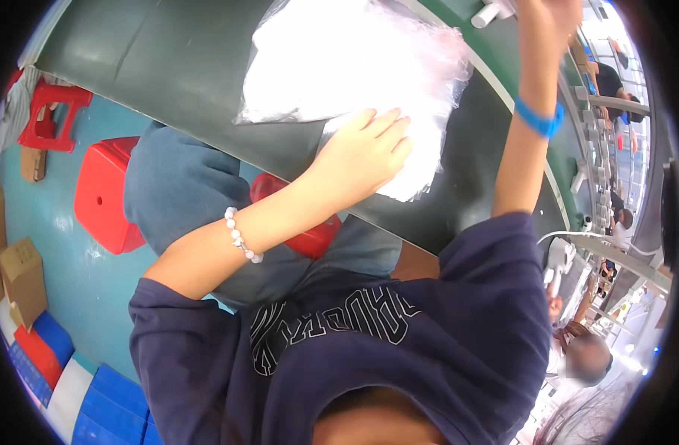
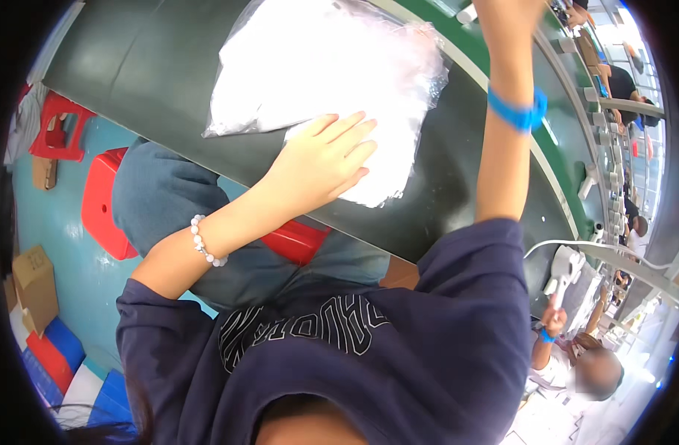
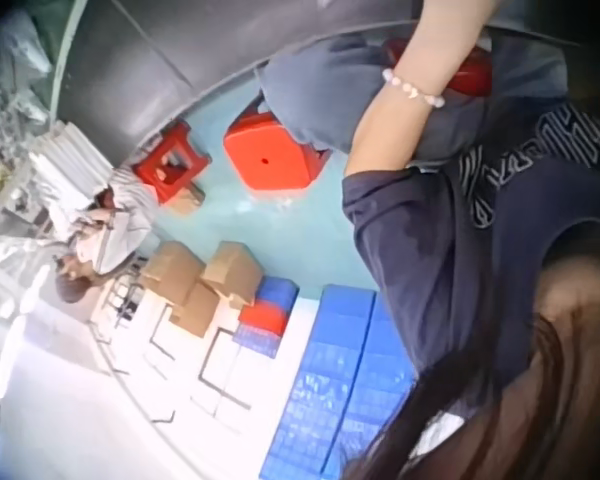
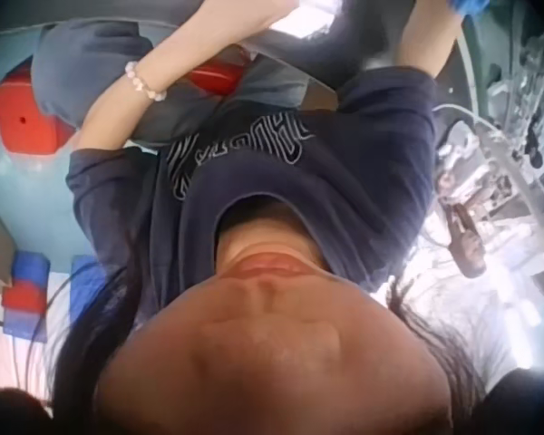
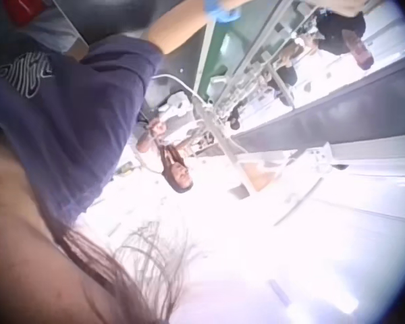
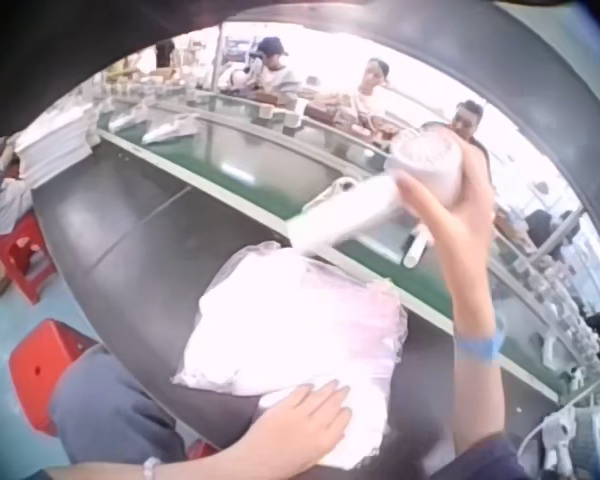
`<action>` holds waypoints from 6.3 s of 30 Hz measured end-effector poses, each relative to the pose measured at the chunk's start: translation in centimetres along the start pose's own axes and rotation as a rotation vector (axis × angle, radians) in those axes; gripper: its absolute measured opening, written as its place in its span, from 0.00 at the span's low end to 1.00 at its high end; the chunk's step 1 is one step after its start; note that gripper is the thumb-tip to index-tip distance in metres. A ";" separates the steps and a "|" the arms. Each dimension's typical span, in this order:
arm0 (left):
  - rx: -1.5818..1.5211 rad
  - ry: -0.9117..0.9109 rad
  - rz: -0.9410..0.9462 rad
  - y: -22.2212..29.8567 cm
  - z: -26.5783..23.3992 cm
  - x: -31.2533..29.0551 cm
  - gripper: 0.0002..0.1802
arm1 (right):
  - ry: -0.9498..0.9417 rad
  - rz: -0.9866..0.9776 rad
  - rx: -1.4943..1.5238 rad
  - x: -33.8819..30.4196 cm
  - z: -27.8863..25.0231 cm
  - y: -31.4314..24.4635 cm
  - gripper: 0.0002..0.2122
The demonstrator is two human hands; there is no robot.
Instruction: Packaging small handheld fans into plastic bags on an electronics factory assembly line.
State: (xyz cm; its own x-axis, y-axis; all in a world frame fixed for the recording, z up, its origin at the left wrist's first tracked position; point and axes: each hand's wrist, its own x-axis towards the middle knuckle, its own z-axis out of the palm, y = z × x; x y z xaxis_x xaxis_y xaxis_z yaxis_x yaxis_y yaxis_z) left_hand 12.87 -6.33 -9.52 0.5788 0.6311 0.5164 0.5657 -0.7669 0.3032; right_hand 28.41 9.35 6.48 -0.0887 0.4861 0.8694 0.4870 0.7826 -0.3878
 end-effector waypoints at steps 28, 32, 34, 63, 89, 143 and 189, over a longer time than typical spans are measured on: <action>-0.528 0.156 -0.264 -0.1 -5.3 2.2 0.12 | -0.408 -0.207 0.002 -6.9 -6.7 -4.1 0.28; -0.999 0.150 -0.384 0.5 -5.6 2.7 0.15 | -0.563 -0.024 -0.220 -6.7 -7.7 -5.0 0.28; -1.102 0.148 -0.360 0.3 -5.8 2.7 0.16 | -0.556 -0.001 -0.202 -6.7 -7.8 -4.9 0.27; -0.370 0.210 0.182 -0.7 -8.2 2.2 0.12 | -0.575 -0.011 -0.234 -6.9 -7.5 -5.2 0.28; -0.890 0.061 -0.319 -0.5 -7.6 2.6 0.15 | -0.572 -0.050 -0.303 -6.9 -7.6 -5.9 0.29; -0.513 -0.018 -0.169 -0.1 -6.5 2.7 0.25 | -0.219 0.221 -0.209 -4.7 -12.4 -10.1 0.28; -1.292 -0.108 -0.103 1.9 -6.7 2.5 0.42 | -0.028 0.759 -0.096 -16.8 -6.2 -16.4 0.27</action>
State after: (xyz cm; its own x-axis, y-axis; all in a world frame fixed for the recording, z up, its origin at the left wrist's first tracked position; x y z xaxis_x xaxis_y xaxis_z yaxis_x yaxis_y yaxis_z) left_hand 11.43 -6.95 -2.28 0.6452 0.6532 0.3962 -0.3262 -0.2334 0.9160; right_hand 27.28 -14.00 0.11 0.2792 0.8873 0.3671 0.4967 0.1937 -0.8460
